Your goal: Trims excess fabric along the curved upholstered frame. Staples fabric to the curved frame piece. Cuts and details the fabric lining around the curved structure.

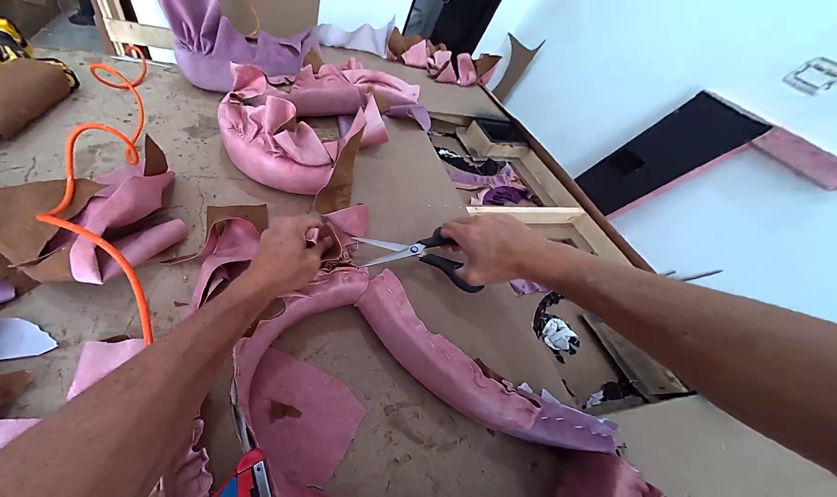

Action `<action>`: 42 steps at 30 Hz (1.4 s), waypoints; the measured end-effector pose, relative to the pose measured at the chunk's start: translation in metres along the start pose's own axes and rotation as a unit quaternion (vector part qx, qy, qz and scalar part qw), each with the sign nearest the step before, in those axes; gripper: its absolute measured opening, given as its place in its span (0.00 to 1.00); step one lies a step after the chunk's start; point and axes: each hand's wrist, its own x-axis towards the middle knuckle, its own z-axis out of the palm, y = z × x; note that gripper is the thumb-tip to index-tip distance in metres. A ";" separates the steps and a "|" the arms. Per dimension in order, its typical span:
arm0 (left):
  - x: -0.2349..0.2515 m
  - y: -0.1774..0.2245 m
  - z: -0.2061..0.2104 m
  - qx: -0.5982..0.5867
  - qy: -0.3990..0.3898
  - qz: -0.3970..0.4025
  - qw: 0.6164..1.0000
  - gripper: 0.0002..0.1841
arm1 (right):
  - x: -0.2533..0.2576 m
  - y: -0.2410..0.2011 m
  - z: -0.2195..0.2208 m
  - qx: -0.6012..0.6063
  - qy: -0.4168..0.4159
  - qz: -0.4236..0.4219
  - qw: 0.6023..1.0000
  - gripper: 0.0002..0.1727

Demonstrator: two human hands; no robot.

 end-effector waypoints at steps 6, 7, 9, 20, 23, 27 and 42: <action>0.015 0.027 -0.017 0.112 -0.050 -0.097 0.988 0.19 | 0.041 -0.004 -0.004 -0.026 -0.019 -0.046 0.998 0.27; 0.015 0.032 -0.015 0.137 -0.070 -0.105 0.982 0.20 | 0.046 -0.005 -0.007 -0.029 -0.023 -0.053 0.998 0.27; 0.019 0.037 -0.011 0.165 -0.103 -0.091 0.977 0.17 | 0.055 -0.008 -0.010 -0.045 -0.031 -0.078 0.995 0.28; 0.061 0.047 -0.014 0.239 -0.237 0.105 0.936 0.09 | 0.085 -0.043 -0.024 -0.157 -0.077 -0.141 0.974 0.28; 0.063 0.048 -0.017 0.214 -0.243 0.105 0.940 0.09 | 0.078 -0.035 -0.022 -0.142 -0.054 -0.175 0.973 0.19; 0.058 0.039 -0.030 0.119 -0.215 0.064 0.967 0.09 | 0.064 -0.028 -0.015 -0.104 -0.014 -0.191 0.976 0.14; 0.054 0.051 -0.038 -0.075 -0.125 0.072 0.987 0.12 | 0.073 -0.063 -0.021 -0.053 0.064 -0.239 0.967 0.14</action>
